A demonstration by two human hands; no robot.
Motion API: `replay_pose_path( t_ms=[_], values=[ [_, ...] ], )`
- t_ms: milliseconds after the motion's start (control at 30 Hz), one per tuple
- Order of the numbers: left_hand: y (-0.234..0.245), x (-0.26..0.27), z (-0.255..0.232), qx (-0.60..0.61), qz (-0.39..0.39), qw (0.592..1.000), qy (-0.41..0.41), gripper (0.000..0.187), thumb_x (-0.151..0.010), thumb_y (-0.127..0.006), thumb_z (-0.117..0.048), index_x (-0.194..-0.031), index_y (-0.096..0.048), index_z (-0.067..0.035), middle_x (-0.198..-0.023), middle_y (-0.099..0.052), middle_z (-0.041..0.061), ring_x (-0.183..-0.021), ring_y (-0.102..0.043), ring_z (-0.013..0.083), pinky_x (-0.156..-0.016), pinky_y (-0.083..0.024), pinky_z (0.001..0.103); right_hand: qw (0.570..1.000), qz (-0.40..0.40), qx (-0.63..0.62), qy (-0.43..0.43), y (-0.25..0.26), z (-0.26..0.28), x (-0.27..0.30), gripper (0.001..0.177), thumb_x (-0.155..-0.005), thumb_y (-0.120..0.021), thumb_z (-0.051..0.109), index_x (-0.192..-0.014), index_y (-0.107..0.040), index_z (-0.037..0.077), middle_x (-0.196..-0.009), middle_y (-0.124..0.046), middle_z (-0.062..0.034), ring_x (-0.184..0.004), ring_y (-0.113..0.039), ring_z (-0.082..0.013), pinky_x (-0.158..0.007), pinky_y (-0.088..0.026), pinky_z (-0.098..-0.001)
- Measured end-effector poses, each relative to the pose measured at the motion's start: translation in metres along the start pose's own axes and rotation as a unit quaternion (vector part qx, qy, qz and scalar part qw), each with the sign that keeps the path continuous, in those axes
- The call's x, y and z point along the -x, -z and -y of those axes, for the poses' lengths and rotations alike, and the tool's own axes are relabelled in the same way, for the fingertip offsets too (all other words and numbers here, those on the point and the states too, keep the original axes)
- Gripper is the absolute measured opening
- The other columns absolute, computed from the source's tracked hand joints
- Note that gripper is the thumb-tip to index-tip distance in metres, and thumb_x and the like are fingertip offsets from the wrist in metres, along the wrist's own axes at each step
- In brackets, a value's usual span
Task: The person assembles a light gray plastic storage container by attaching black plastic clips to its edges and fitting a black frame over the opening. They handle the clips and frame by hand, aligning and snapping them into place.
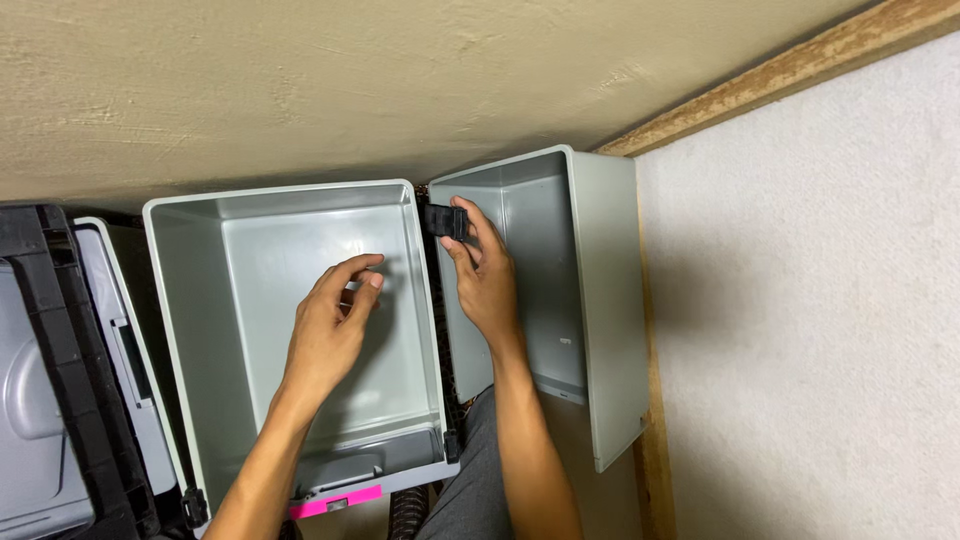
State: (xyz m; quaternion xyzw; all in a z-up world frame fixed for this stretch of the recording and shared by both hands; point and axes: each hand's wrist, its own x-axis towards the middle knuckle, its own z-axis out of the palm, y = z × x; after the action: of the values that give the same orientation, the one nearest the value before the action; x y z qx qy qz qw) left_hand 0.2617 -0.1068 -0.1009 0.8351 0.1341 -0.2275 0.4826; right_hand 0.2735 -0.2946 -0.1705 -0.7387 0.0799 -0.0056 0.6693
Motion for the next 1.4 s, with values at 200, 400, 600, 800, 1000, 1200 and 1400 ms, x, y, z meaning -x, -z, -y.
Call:
replay_pose_path(
  t_ms=[200, 400, 600, 800, 1000, 1200, 1400],
  values=[
    [0.0, -0.006, 0.003, 0.005, -0.002, 1.0, 0.005, 0.034, -0.1, -0.059, -0.027, -0.131, -0.068, -0.015, -0.106, -0.075, 0.006, -0.076, -0.067, 0.0138, -0.064, -0.051, 0.03, 1.0, 0.012, 0.023, -0.011, -0.005, -0.003, -0.008, 0.044, -0.102, -0.063, 0.006, -0.145, -0.054, 0.006, -0.141, -0.062, -0.0114, -0.124, -0.065, -0.0208, -0.106, -0.058, -0.0348],
    [-0.001, -0.014, -0.003, 0.009, 0.007, 1.0, 0.01, 0.038, -0.099, -0.058, -0.027, -0.136, -0.066, -0.018, -0.112, -0.071, 0.004, -0.07, -0.059, 0.0135, -0.062, -0.05, 0.03, 0.996, 0.044, 0.078, -0.021, -0.005, 0.004, -0.01, 0.048, -0.1, -0.065, 0.005, -0.146, -0.054, 0.01, -0.145, -0.06, -0.0114, -0.129, -0.059, -0.0233, -0.105, -0.056, -0.0361],
    [-0.012, -0.024, -0.009, 0.059, 0.013, 0.997, -0.05, 0.04, -0.1, -0.059, -0.029, -0.138, -0.064, -0.017, -0.11, -0.071, 0.005, -0.069, -0.058, 0.0098, -0.064, -0.05, 0.027, 0.996, 0.056, 0.062, -0.018, -0.008, 0.01, -0.011, 0.05, -0.1, -0.063, 0.003, -0.148, -0.053, 0.012, -0.144, -0.062, -0.0113, -0.127, -0.062, -0.024, -0.105, -0.057, -0.0355],
    [-0.018, -0.024, -0.013, 0.055, 0.026, 0.997, -0.038, 0.042, -0.1, -0.058, -0.03, -0.141, -0.063, -0.021, -0.117, -0.073, 0.002, -0.068, -0.052, 0.0144, -0.066, -0.049, 0.03, 0.997, 0.062, 0.04, -0.025, -0.01, 0.007, -0.009, 0.049, -0.102, -0.06, 0.002, -0.149, -0.052, 0.011, -0.143, -0.062, -0.0132, -0.131, -0.062, -0.0229, -0.109, -0.054, -0.0343],
    [-0.02, -0.025, -0.014, 0.057, 0.033, 0.997, -0.046, 0.043, -0.1, -0.057, -0.03, -0.142, -0.061, -0.022, -0.117, -0.073, 0.003, -0.071, -0.057, 0.0145, -0.071, -0.051, 0.031, 0.998, 0.064, -0.008, -0.028, -0.011, 0.003, -0.004, 0.046, -0.106, -0.055, 0.002, -0.151, -0.052, 0.01, -0.139, -0.063, -0.0122, -0.124, -0.063, -0.017, -0.106, -0.053, -0.0289],
    [-0.023, -0.028, -0.014, 0.04, 0.03, 0.996, -0.068, 0.044, -0.101, -0.057, -0.028, -0.144, -0.058, -0.021, -0.118, -0.072, 0.003, -0.071, -0.058, 0.0157, -0.071, -0.052, 0.032, 0.995, 0.067, 0.065, -0.031, -0.012, 0.007, -0.005, 0.043, -0.108, -0.052, 0.013, -0.152, -0.051, 0.009, -0.141, -0.063, -0.0085, -0.113, -0.062, -0.0135, -0.096, -0.051, -0.0268],
    [-0.021, -0.027, -0.016, 0.051, 0.024, 0.995, -0.082, 0.047, -0.1, -0.059, -0.024, -0.147, -0.055, -0.024, -0.115, -0.073, 0.003, -0.069, -0.056, 0.0158, -0.07, -0.052, 0.032, 0.987, 0.088, 0.126, -0.043, -0.011, 0.009, -0.008, 0.044, -0.11, -0.049, 0.019, -0.153, -0.049, 0.01, -0.143, -0.063, -0.0129, -0.13, -0.062, -0.0214, -0.108, -0.047, -0.0325]
  ],
)
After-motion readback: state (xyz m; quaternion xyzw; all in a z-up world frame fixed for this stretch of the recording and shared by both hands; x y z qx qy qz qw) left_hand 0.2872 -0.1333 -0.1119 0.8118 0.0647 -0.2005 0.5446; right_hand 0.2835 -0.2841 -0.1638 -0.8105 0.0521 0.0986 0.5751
